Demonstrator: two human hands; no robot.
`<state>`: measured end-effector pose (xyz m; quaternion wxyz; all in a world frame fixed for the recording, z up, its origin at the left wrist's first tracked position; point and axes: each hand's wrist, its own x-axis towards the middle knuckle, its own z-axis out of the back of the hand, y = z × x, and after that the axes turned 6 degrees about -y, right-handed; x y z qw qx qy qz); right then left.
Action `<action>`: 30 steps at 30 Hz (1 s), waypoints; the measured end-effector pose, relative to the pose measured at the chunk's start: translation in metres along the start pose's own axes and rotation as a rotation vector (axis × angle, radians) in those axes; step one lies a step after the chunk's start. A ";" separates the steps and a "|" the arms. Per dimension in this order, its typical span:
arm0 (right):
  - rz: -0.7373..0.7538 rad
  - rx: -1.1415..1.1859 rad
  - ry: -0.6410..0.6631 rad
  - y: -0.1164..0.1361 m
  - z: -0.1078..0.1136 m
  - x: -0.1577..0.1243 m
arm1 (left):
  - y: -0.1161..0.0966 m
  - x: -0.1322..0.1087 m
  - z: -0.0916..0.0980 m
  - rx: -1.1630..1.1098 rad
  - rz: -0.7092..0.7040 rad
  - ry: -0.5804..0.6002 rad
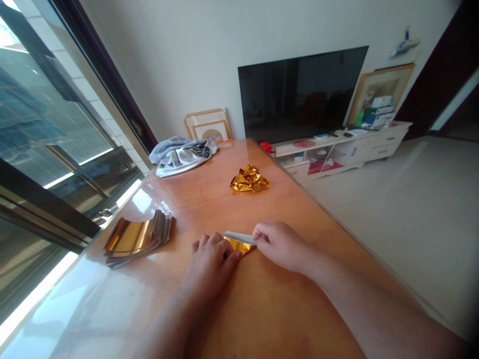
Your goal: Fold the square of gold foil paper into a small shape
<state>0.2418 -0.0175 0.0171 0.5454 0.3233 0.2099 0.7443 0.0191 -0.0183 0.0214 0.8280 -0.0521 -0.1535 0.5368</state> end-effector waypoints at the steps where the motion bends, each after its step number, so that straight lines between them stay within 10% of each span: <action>1: 0.064 -0.016 -0.012 0.002 0.000 0.000 | 0.000 0.000 0.000 0.003 -0.002 -0.001; 7: 0.289 -0.154 0.098 0.013 -0.001 -0.007 | 0.000 0.000 -0.001 0.000 0.000 -0.010; 30: 0.303 -0.293 0.089 0.031 -0.002 -0.021 | -0.001 0.000 -0.003 -0.014 0.016 -0.018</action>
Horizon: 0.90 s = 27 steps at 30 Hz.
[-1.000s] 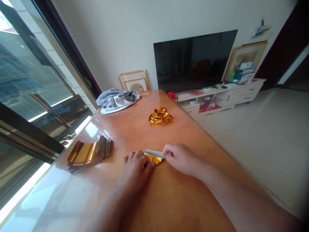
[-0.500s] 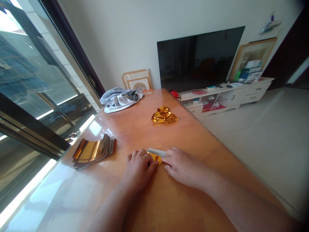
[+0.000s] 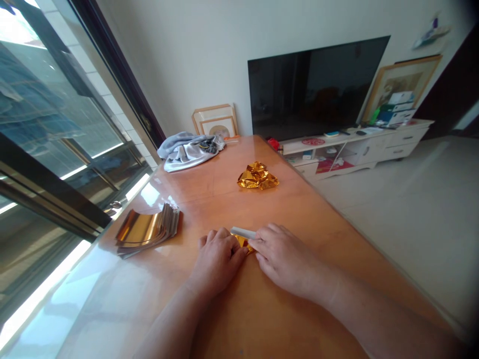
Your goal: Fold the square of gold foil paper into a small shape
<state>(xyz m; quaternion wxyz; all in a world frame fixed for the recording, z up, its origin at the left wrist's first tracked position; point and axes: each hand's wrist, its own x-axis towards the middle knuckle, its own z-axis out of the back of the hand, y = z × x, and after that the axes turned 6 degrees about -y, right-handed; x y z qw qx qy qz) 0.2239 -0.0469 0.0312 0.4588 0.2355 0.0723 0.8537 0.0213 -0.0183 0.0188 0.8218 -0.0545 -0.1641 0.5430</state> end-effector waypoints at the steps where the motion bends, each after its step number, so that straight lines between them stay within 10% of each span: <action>1: 0.012 0.012 0.012 0.000 -0.001 0.000 | 0.000 0.000 0.000 -0.002 -0.002 0.001; 27: -0.050 0.022 0.039 0.004 -0.011 -0.007 | -0.003 0.001 -0.004 0.084 0.024 -0.003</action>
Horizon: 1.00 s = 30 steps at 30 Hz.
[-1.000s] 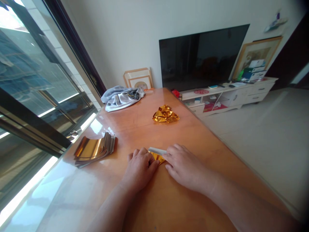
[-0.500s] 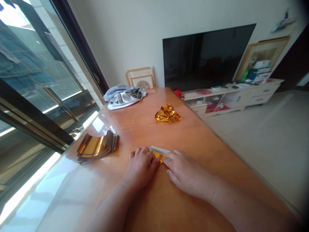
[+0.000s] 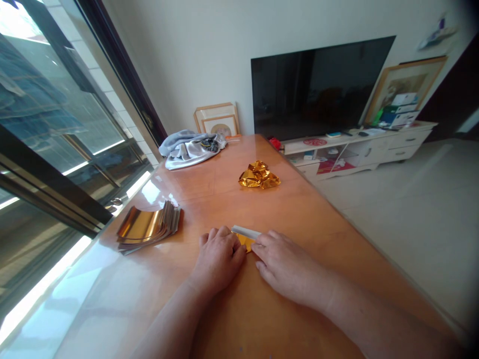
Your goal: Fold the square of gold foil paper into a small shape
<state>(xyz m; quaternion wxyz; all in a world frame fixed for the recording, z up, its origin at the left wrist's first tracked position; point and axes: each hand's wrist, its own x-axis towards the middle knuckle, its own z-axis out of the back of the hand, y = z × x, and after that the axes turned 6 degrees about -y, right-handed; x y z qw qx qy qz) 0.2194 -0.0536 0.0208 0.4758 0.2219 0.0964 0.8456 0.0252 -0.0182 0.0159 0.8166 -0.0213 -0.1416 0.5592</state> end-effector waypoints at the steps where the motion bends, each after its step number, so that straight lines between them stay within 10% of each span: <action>1: -0.002 0.002 0.000 0.000 0.000 0.000 | 0.000 0.000 0.000 0.000 -0.003 -0.001; 30: -0.007 -0.123 0.043 0.010 0.000 0.002 | 0.014 -0.001 0.014 -0.202 0.022 0.100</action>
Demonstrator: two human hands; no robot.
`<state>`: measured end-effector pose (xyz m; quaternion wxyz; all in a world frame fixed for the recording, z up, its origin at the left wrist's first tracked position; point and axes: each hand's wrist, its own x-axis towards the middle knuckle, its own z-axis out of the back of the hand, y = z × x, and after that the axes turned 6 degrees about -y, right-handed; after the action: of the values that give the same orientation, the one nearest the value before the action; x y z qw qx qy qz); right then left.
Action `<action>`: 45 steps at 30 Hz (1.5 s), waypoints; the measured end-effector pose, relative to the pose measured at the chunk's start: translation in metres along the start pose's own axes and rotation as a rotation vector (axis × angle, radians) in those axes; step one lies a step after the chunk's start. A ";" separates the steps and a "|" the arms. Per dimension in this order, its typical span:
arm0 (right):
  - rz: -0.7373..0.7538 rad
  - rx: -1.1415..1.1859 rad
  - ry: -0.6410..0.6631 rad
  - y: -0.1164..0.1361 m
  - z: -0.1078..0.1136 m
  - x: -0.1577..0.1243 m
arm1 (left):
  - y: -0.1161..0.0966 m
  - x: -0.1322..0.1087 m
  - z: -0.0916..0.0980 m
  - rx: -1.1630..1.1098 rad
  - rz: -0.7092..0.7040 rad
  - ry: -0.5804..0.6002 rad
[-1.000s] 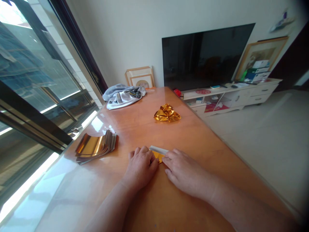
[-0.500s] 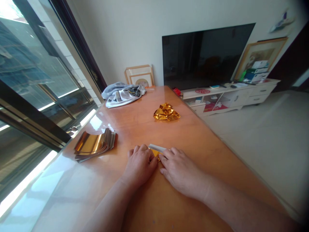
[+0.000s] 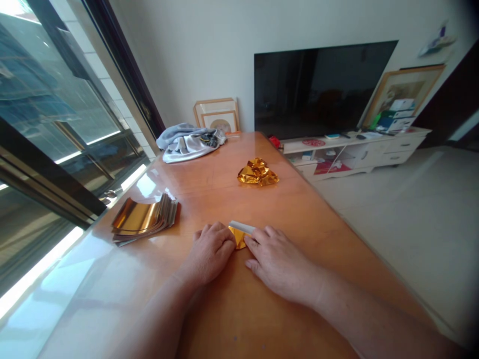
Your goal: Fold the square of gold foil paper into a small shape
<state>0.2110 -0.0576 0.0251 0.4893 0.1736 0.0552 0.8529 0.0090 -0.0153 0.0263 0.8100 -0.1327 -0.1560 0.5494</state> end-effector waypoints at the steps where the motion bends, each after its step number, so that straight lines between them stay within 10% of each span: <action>1: 0.000 -0.002 0.004 0.000 0.000 0.000 | 0.000 0.000 0.001 0.000 -0.004 0.004; 45: -0.007 -0.002 0.040 0.000 0.000 0.000 | -0.025 -0.038 0.026 0.316 -0.252 -0.023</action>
<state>0.2107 -0.0575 0.0257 0.4910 0.1561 0.0647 0.8546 0.0064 -0.0588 0.0558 0.8814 0.0229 -0.0927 0.4627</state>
